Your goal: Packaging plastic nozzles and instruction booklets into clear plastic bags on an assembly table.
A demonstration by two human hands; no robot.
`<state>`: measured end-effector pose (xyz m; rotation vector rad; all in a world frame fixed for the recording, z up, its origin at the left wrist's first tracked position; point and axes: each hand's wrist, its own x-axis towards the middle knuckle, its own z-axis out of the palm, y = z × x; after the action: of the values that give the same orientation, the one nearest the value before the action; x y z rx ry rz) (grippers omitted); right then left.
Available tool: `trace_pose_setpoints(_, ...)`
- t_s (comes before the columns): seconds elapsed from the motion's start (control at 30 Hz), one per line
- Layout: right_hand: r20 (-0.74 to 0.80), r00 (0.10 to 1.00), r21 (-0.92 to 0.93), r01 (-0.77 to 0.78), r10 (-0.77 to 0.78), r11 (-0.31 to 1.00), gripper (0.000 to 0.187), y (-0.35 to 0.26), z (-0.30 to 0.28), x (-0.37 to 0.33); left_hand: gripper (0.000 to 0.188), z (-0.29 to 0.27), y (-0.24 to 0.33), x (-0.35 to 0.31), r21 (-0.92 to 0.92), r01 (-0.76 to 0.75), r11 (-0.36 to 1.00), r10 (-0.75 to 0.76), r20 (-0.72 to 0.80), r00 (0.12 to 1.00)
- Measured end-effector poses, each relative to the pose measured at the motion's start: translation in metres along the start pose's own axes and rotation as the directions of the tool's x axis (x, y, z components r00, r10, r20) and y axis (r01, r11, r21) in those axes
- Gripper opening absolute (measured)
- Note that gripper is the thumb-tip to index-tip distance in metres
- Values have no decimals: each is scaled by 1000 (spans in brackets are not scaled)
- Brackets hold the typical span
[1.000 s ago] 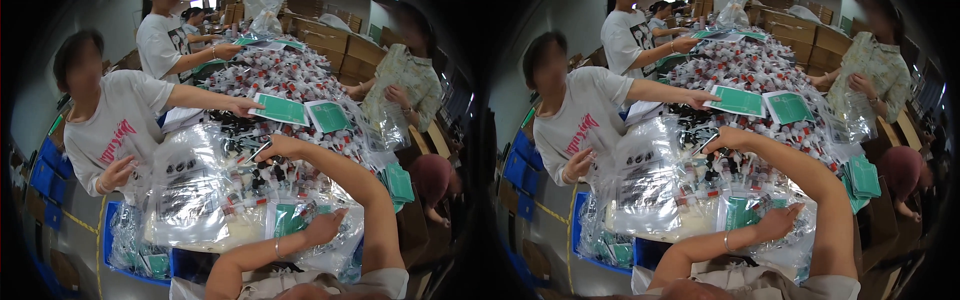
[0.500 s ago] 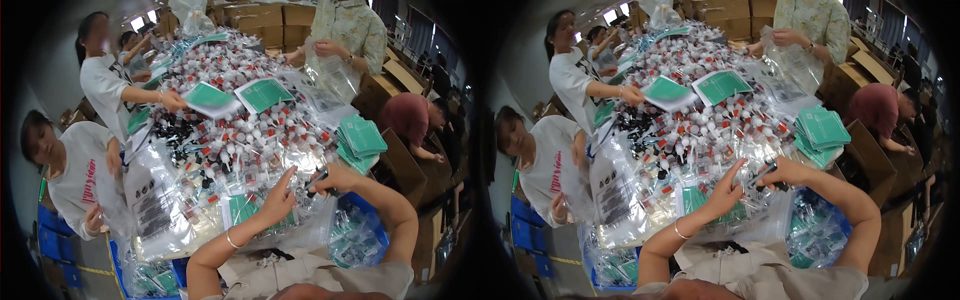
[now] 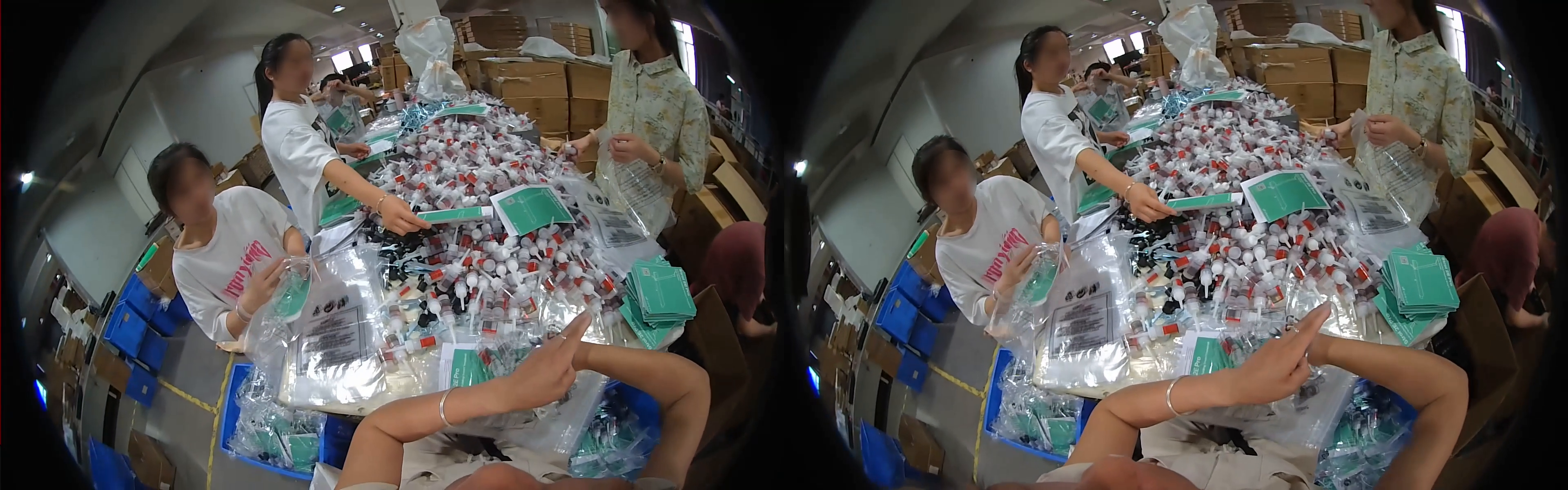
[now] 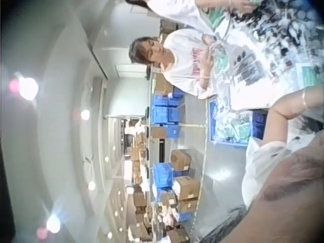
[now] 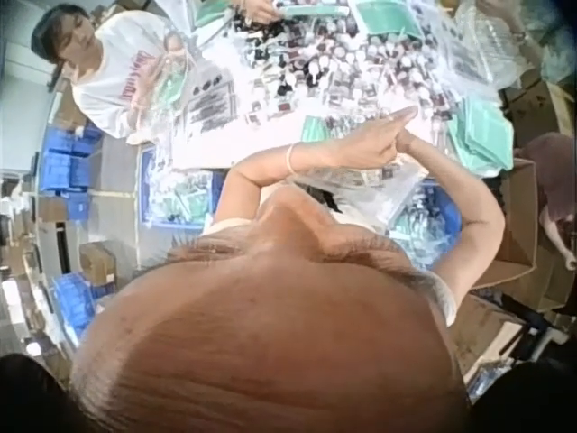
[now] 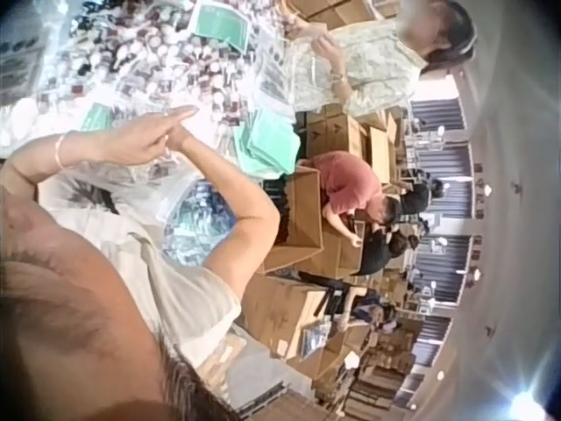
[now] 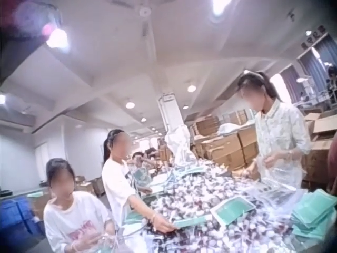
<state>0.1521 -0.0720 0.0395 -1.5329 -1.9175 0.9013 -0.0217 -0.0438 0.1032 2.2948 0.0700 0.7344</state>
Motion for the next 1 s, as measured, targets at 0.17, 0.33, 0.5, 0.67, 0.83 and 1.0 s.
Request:
trace_pose_setpoints(0.17,-19,995,-12,99,-99,995,21,-9,8,-5,77,-10,11,5,98,9,995,-9,-5,1000)
trace_pose_setpoints(0.33,-21,992,8,122,-122,992,22,-9,21,-15,78,-9,20,2,-44,52,998,-55,-86,995)
trace_pose_setpoints(0.5,11,988,24,152,-152,988,23,-14,27,-14,79,9,11,-15,-40,9,999,-17,-221,975)
trace_pose_setpoints(0.67,58,967,25,246,-248,969,24,-19,24,11,79,22,-4,-25,-147,-46,988,-4,-324,946)
trace_pose_setpoints(0.83,62,933,40,352,-354,935,25,-15,16,34,78,17,-6,-25,-295,-2,955,-82,-272,959)
trace_pose_setpoints(1.0,495,775,-368,-224,394,903,30,-88,-41,36,71,-32,-4,-27,-483,141,864,-272,-213,938)
